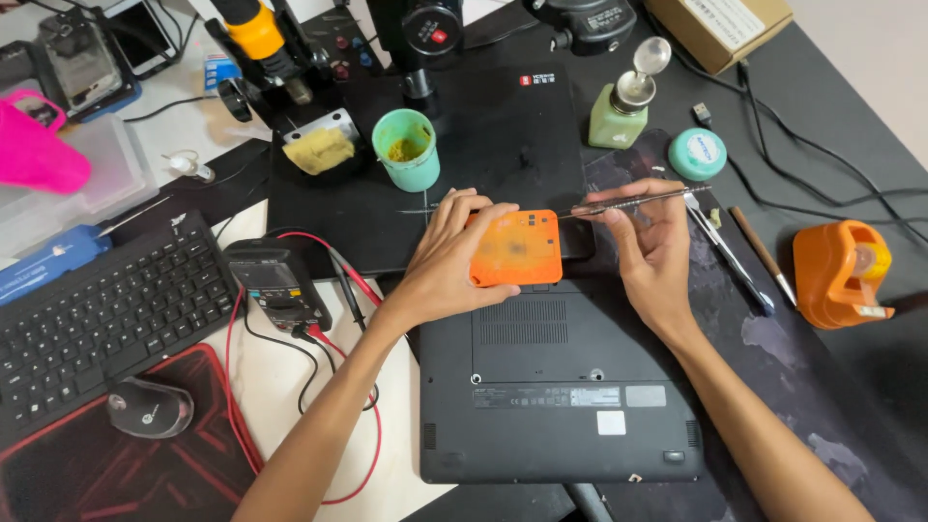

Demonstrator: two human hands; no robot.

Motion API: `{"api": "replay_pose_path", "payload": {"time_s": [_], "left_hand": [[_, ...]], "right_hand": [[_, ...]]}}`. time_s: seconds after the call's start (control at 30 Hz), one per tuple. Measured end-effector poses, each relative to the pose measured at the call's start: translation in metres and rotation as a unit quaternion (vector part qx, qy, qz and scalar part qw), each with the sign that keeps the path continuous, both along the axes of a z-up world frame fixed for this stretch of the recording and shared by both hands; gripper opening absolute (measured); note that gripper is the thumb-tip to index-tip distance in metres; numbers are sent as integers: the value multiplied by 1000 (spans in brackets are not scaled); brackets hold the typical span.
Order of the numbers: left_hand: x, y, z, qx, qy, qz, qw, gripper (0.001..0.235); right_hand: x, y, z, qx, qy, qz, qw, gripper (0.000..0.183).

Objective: The person disassembles a black laptop by removing screws from the bottom case using a screwdriver. They then use a metal prying tool to separate the bottom cover, revealing the internal components including the battery and motherboard.

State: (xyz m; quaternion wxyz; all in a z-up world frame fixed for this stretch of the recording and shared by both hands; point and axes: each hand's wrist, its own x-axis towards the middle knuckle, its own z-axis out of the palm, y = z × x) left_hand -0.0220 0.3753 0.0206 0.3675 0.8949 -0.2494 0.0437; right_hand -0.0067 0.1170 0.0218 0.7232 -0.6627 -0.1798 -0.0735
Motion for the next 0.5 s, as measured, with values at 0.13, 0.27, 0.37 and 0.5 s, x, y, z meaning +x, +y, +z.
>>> {"api": "replay_pose_path", "payload": {"time_s": [0.13, 0.27, 0.37, 0.5], "left_hand": [[0, 0, 1, -5, -13, 0, 1000, 93], [1, 0, -2, -11, -15, 9, 1000, 91], [1, 0, -1, -12, -12, 9, 1000, 92], [0, -1, 0, -9, -11, 9, 1000, 91]], "right_hand": [[-1, -1, -2, 0, -1, 5, 1000, 23], [-2, -2, -2, -2, 4, 26, 1000, 24], [-3, -3, -3, -10, 4, 36, 999, 25], [-3, -2, -1, -40, 21, 23, 999, 25]]}}
